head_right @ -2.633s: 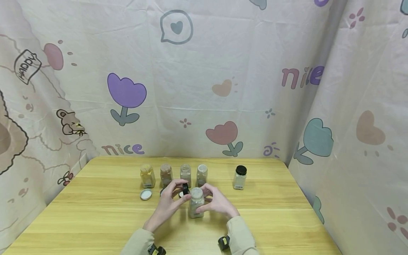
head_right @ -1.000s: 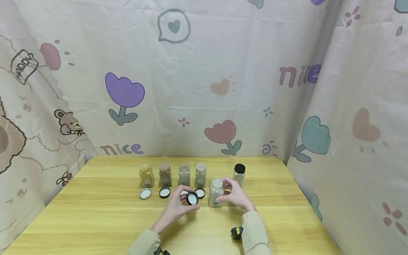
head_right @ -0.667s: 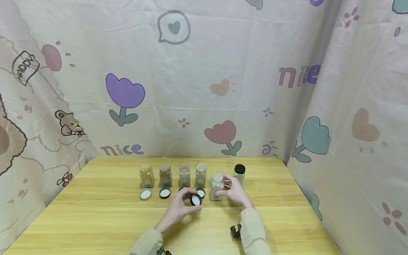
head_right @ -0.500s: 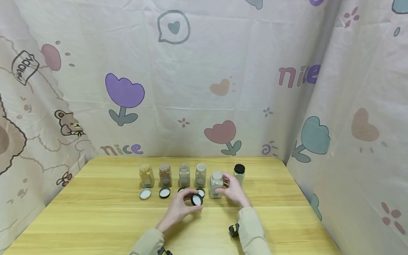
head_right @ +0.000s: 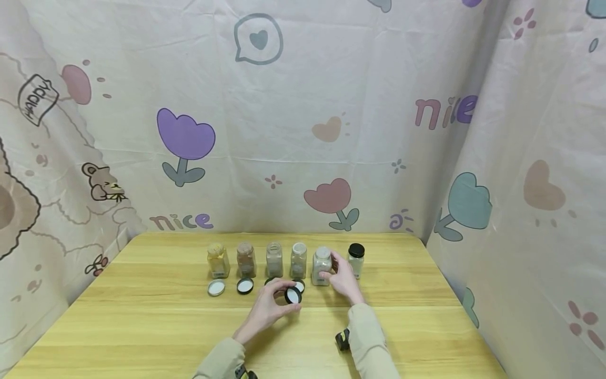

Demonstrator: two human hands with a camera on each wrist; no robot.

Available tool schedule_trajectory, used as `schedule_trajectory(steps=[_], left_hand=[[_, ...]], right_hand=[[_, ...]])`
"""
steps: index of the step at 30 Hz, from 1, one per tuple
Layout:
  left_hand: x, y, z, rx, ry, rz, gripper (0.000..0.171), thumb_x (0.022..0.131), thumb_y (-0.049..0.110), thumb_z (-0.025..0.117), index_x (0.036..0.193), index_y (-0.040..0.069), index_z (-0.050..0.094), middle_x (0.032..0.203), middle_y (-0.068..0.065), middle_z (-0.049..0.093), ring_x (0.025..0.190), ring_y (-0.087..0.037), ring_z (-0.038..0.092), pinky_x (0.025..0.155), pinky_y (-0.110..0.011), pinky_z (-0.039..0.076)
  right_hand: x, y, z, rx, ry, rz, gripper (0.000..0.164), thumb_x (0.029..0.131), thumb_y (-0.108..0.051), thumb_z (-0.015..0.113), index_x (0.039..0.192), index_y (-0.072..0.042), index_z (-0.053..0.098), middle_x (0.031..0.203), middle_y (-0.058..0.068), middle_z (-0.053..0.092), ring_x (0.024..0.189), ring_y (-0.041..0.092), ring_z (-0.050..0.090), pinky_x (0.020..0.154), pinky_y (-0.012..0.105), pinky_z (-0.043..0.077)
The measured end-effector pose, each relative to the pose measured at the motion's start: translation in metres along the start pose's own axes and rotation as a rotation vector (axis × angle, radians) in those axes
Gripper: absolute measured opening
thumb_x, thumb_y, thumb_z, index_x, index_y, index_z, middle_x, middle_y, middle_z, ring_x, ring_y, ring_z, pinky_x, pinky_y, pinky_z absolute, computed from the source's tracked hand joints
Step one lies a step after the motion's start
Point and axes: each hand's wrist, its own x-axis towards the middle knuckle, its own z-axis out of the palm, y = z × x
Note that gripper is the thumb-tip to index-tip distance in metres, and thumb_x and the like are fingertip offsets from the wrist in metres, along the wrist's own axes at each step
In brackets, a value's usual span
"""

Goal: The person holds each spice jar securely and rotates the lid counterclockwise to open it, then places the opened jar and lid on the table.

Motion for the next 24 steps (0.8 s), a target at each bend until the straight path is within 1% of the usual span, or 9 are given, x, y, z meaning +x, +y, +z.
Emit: schedule_trajectory(steps=[4, 7, 10, 13, 16, 20, 24], left_hand=[[0.000, 0.001, -0.001, 0.014, -0.007, 0.001, 0.051, 0.074, 0.014, 0.088, 0.119, -0.002, 0.068, 0.114, -0.014, 0.067, 0.101, -0.030, 0.067, 0.091, -0.028, 0.060], [0.000, 0.002, -0.001, 0.043, -0.002, 0.002, 0.050, 0.075, 0.010, 0.087, 0.119, -0.003, 0.067, 0.116, -0.017, 0.069, 0.104, -0.032, 0.067, 0.093, -0.034, 0.060], [-0.001, 0.003, -0.001, 0.084, 0.009, -0.012, 0.049, 0.077, 0.007, 0.085, 0.120, -0.004, 0.066, 0.118, -0.019, 0.070, 0.107, -0.034, 0.067, 0.095, -0.041, 0.058], [-0.001, 0.004, 0.000, 0.100, 0.012, -0.030, 0.049, 0.078, 0.007, 0.084, 0.122, -0.004, 0.066, 0.119, -0.020, 0.071, 0.107, -0.034, 0.068, 0.095, -0.043, 0.057], [-0.001, 0.003, 0.001, 0.086, 0.004, -0.036, 0.050, 0.079, 0.007, 0.084, 0.123, -0.006, 0.064, 0.118, -0.021, 0.071, 0.106, -0.034, 0.069, 0.094, -0.042, 0.058], [0.000, 0.003, 0.002, 0.082, -0.006, -0.063, 0.050, 0.081, 0.010, 0.083, 0.125, -0.004, 0.064, 0.118, -0.020, 0.072, 0.107, -0.033, 0.069, 0.096, -0.043, 0.057], [0.003, 0.004, 0.004, 0.076, -0.017, -0.078, 0.049, 0.083, 0.013, 0.081, 0.126, -0.003, 0.064, 0.119, -0.019, 0.072, 0.109, -0.032, 0.069, 0.097, -0.043, 0.056]], right_hand=[[0.005, 0.002, 0.002, 0.003, 0.008, 0.003, 0.072, 0.084, 0.009, 0.070, 0.148, 0.009, 0.038, 0.145, 0.035, 0.048, 0.134, 0.052, 0.049, 0.114, 0.056, 0.042], [0.008, 0.003, 0.003, 0.001, 0.002, 0.001, 0.072, 0.086, 0.010, 0.068, 0.150, 0.009, 0.034, 0.148, 0.036, 0.044, 0.136, 0.052, 0.046, 0.115, 0.056, 0.041], [0.012, 0.005, 0.004, 0.003, 0.003, -0.007, 0.072, 0.087, 0.012, 0.065, 0.150, 0.011, 0.031, 0.150, 0.037, 0.040, 0.138, 0.053, 0.043, 0.116, 0.056, 0.039], [0.013, 0.007, 0.006, 0.013, 0.012, -0.009, 0.073, 0.087, 0.015, 0.062, 0.151, 0.011, 0.029, 0.152, 0.037, 0.037, 0.139, 0.053, 0.041, 0.117, 0.056, 0.038], [0.013, 0.007, 0.007, 0.042, 0.028, -0.024, 0.074, 0.087, 0.017, 0.060, 0.152, 0.011, 0.026, 0.155, 0.037, 0.033, 0.142, 0.052, 0.036, 0.119, 0.056, 0.034], [0.008, 0.005, 0.006, 0.111, 0.065, -0.055, 0.078, 0.087, 0.017, 0.060, 0.154, 0.010, 0.022, 0.159, 0.033, 0.026, 0.148, 0.049, 0.028, 0.124, 0.054, 0.025], [0.004, 0.004, 0.004, 0.154, 0.109, -0.092, 0.075, 0.089, 0.016, 0.058, 0.155, 0.008, 0.023, 0.161, 0.030, 0.025, 0.151, 0.046, 0.025, 0.126, 0.053, 0.021]])
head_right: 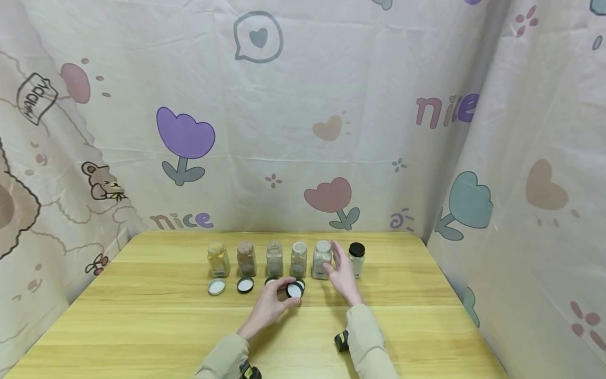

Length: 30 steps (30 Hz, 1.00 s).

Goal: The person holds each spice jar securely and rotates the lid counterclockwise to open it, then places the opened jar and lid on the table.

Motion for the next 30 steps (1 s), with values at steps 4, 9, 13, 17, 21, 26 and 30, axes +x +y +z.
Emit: schedule_trajectory(steps=[4, 9, 13, 17, 21, 26, 30], left_hand=[[0.002, 0.002, 0.002, 0.030, -0.021, 0.008, 0.049, 0.084, 0.016, 0.081, 0.127, -0.001, 0.064, 0.121, -0.018, 0.071, 0.110, -0.033, 0.067, 0.095, -0.043, 0.056], [0.007, 0.004, 0.007, 0.092, -0.048, 0.019, 0.050, 0.085, 0.019, 0.081, 0.128, 0.002, 0.064, 0.126, -0.016, 0.069, 0.115, -0.034, 0.061, 0.096, -0.045, 0.052], [0.013, 0.006, 0.014, 0.148, -0.059, 0.051, 0.047, 0.085, 0.021, 0.080, 0.126, 0.003, 0.065, 0.124, -0.013, 0.067, 0.116, -0.033, 0.056, 0.097, -0.046, 0.050], [0.020, 0.008, 0.021, 0.231, -0.054, 0.091, 0.044, 0.084, 0.024, 0.082, 0.121, 0.005, 0.068, 0.117, -0.010, 0.067, 0.108, -0.028, 0.054, 0.090, -0.039, 0.048], [0.026, 0.009, 0.027, 0.305, -0.063, 0.116, 0.042, 0.085, 0.027, 0.081, 0.120, 0.007, 0.069, 0.114, -0.008, 0.068, 0.106, -0.027, 0.055, 0.089, -0.038, 0.048], [0.031, 0.011, 0.032, 0.418, -0.059, 0.140, 0.041, 0.084, 0.028, 0.081, 0.119, 0.010, 0.070, 0.115, -0.007, 0.072, 0.107, -0.026, 0.057, 0.091, -0.041, 0.050], [0.034, 0.013, 0.037, 0.485, -0.059, 0.122, 0.041, 0.085, 0.031, 0.081, 0.120, 0.013, 0.070, 0.119, -0.004, 0.073, 0.108, -0.023, 0.058, 0.092, -0.040, 0.050]], right_hand=[[-0.003, -0.003, -0.002, 0.023, 0.054, -0.030, 0.069, 0.092, 0.015, 0.055, 0.154, 0.005, 0.028, 0.161, 0.029, 0.027, 0.151, 0.044, 0.025, 0.126, 0.052, 0.022], [-0.007, -0.008, -0.004, 0.061, 0.137, -0.115, 0.056, 0.093, 0.015, 0.052, 0.147, 0.008, 0.039, 0.155, 0.030, 0.039, 0.147, 0.042, 0.037, 0.122, 0.034, 0.032], [-0.009, -0.010, -0.006, 0.115, 0.315, -0.250, 0.039, 0.093, 0.017, 0.053, 0.131, 0.013, 0.053, 0.130, 0.037, 0.058, 0.124, 0.025, 0.063, 0.107, 0.014, 0.047], [-0.011, -0.012, -0.012, 0.181, 0.476, -0.348, 0.025, 0.093, 0.017, 0.053, 0.117, 0.018, 0.059, 0.106, 0.037, 0.065, 0.097, 0.004, 0.070, 0.092, 0.011, 0.055], [-0.013, -0.013, -0.020, 0.229, 0.558, -0.360, 0.021, 0.093, 0.018, 0.051, 0.112, 0.019, 0.060, 0.095, 0.019, 0.072, 0.090, 0.001, 0.070, 0.088, 0.012, 0.057], [-0.014, -0.013, -0.027, 0.252, 0.628, -0.376, 0.020, 0.092, 0.019, 0.050, 0.109, 0.023, 0.059, 0.090, 0.004, 0.074, 0.085, 0.003, 0.071, 0.084, 0.012, 0.057], [-0.014, -0.011, -0.033, 0.239, 0.676, -0.361, 0.019, 0.092, 0.018, 0.049, 0.108, 0.022, 0.059, 0.087, 0.000, 0.073, 0.083, 0.002, 0.069, 0.082, 0.011, 0.057]])
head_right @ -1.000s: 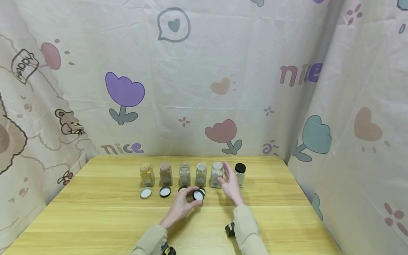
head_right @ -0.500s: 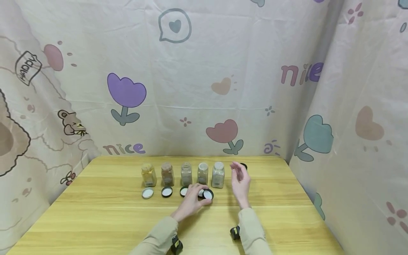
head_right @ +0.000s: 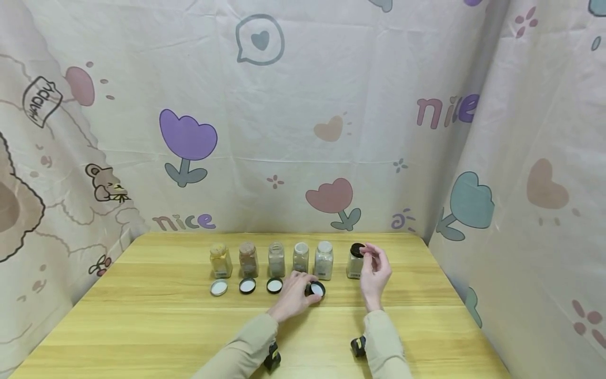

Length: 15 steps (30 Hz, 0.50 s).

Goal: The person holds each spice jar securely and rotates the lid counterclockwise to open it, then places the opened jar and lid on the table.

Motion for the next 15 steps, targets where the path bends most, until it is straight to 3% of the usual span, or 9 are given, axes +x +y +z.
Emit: schedule_trajectory(steps=[6, 15], left_hand=[[0.004, 0.004, 0.004, 0.050, -0.015, -0.030, 0.042, 0.085, 0.035, 0.081, 0.120, 0.013, 0.072, 0.120, -0.002, 0.075, 0.107, -0.021, 0.058, 0.100, -0.043, 0.049], [0.008, 0.008, 0.008, 0.131, -0.006, -0.029, 0.041, 0.082, 0.038, 0.082, 0.115, 0.014, 0.074, 0.111, -0.001, 0.077, 0.104, -0.020, 0.057, 0.104, -0.043, 0.046]], right_hand=[[0.005, 0.001, -0.007, -0.013, 0.033, 0.008, 0.020, 0.091, 0.019, 0.050, 0.109, 0.022, 0.059, 0.086, -0.006, 0.069, 0.081, 0.002, 0.067, 0.079, 0.012, 0.057], [0.006, -0.012, -0.009, -0.020, 0.030, 0.009, 0.020, 0.089, 0.023, 0.048, 0.107, 0.025, 0.058, 0.084, 0.005, 0.067, 0.078, 0.003, 0.068, 0.077, 0.012, 0.058]])
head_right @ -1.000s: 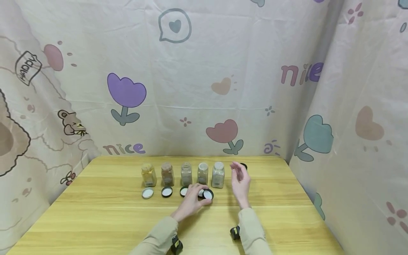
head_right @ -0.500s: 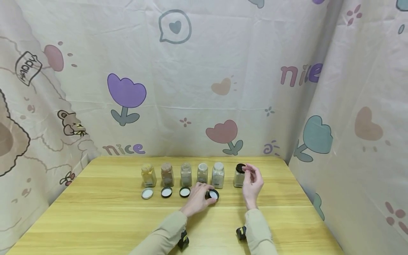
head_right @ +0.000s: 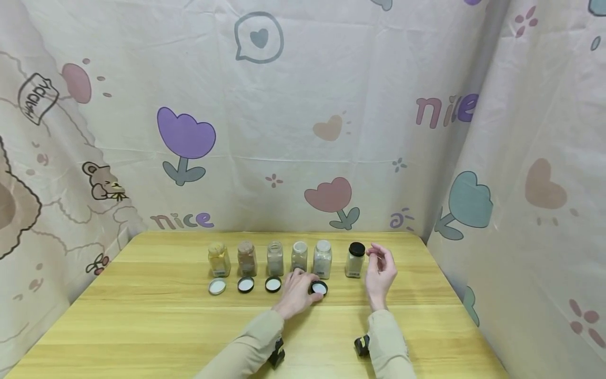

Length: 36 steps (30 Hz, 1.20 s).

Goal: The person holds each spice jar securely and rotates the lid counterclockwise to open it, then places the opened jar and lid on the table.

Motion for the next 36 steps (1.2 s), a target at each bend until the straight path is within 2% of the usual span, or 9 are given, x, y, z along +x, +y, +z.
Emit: schedule_trajectory(steps=[4, 6, 11, 15, 19, 21, 23, 30, 36], left_hand=[[0.002, 0.001, 0.003, 0.025, 0.011, 0.000, 0.042, 0.079, 0.038, 0.084, 0.113, 0.015, 0.075, 0.109, 0.000, 0.077, 0.102, -0.019, 0.057, 0.102, -0.041, 0.046], [0.002, 0.002, 0.004, 0.023, 0.016, -0.005, 0.042, 0.078, 0.038, 0.085, 0.112, 0.015, 0.075, 0.107, 0.000, 0.078, 0.101, -0.020, 0.057, 0.102, -0.041, 0.045], [0.004, 0.004, 0.003, 0.016, 0.012, -0.021, 0.041, 0.078, 0.037, 0.086, 0.111, 0.015, 0.076, 0.106, -0.001, 0.078, 0.102, -0.020, 0.057, 0.102, -0.041, 0.045], [0.003, 0.004, 0.001, -0.002, 0.029, -0.020, 0.044, 0.077, 0.037, 0.086, 0.112, 0.013, 0.074, 0.105, -0.003, 0.078, 0.101, -0.020, 0.058, 0.101, -0.040, 0.045], [0.000, 0.004, -0.005, -0.080, 0.052, -0.029, 0.046, 0.078, 0.036, 0.085, 0.114, 0.011, 0.073, 0.107, -0.002, 0.078, 0.103, -0.020, 0.059, 0.103, -0.041, 0.045], [-0.002, 0.004, -0.009, -0.109, 0.058, -0.032, 0.046, 0.078, 0.037, 0.085, 0.114, 0.011, 0.073, 0.108, -0.001, 0.077, 0.105, -0.021, 0.059, 0.103, -0.041, 0.045], [-0.005, 0.003, -0.012, -0.159, 0.058, -0.044, 0.046, 0.079, 0.038, 0.084, 0.115, 0.012, 0.073, 0.110, 0.000, 0.077, 0.107, -0.021, 0.059, 0.103, -0.042, 0.045], [-0.017, -0.007, -0.019, -0.340, 0.077, -0.054, 0.044, 0.081, 0.034, 0.084, 0.117, 0.011, 0.073, 0.108, -0.002, 0.075, 0.105, -0.023, 0.056, 0.093, -0.041, 0.044], [-0.027, -0.025, -0.029, -0.476, 0.095, -0.038, 0.040, 0.083, 0.028, 0.083, 0.116, 0.009, 0.072, 0.105, -0.006, 0.074, 0.108, -0.026, 0.055, 0.095, -0.045, 0.042]], right_hand=[[-0.001, -0.012, 0.001, -0.020, -0.007, 0.011, 0.021, 0.088, 0.024, 0.049, 0.107, 0.025, 0.059, 0.084, 0.011, 0.066, 0.079, 0.006, 0.067, 0.078, 0.013, 0.058], [0.000, -0.005, -0.002, -0.031, -0.006, 0.020, 0.022, 0.089, 0.023, 0.048, 0.108, 0.025, 0.059, 0.085, 0.012, 0.066, 0.079, 0.005, 0.067, 0.079, 0.012, 0.058], [0.003, 0.018, -0.008, -0.082, -0.003, 0.059, 0.025, 0.090, 0.021, 0.050, 0.112, 0.020, 0.060, 0.089, 0.002, 0.066, 0.082, 0.001, 0.064, 0.081, 0.009, 0.056], [0.006, 0.021, -0.010, -0.160, -0.077, 0.149, 0.037, 0.090, 0.015, 0.055, 0.127, 0.013, 0.055, 0.109, 0.001, 0.060, 0.101, 0.004, 0.058, 0.093, 0.012, 0.053], [0.010, 0.023, -0.014, -0.239, -0.237, 0.272, 0.060, 0.090, 0.007, 0.062, 0.146, 0.003, 0.039, 0.141, 0.013, 0.045, 0.127, 0.019, 0.045, 0.117, 0.038, 0.041], [0.012, 0.024, -0.016, -0.263, -0.311, 0.322, 0.070, 0.091, 0.003, 0.065, 0.152, 0.001, 0.031, 0.153, 0.018, 0.036, 0.138, 0.029, 0.037, 0.123, 0.049, 0.033], [0.013, 0.025, -0.018, -0.281, -0.372, 0.361, 0.077, 0.091, -0.002, 0.067, 0.155, -0.001, 0.025, 0.160, 0.021, 0.027, 0.145, 0.037, 0.029, 0.126, 0.054, 0.026], [0.017, 0.028, -0.020, -0.312, -0.496, 0.477, 0.095, 0.092, -0.018, 0.072, 0.161, -0.009, 0.007, 0.170, 0.017, 0.007, 0.157, 0.038, 0.011, 0.131, 0.053, 0.015], [0.020, 0.033, -0.019, -0.310, -0.540, 0.525, 0.100, 0.092, -0.020, 0.073, 0.162, -0.008, 0.003, 0.171, 0.016, 0.003, 0.158, 0.037, 0.007, 0.131, 0.053, 0.010]])
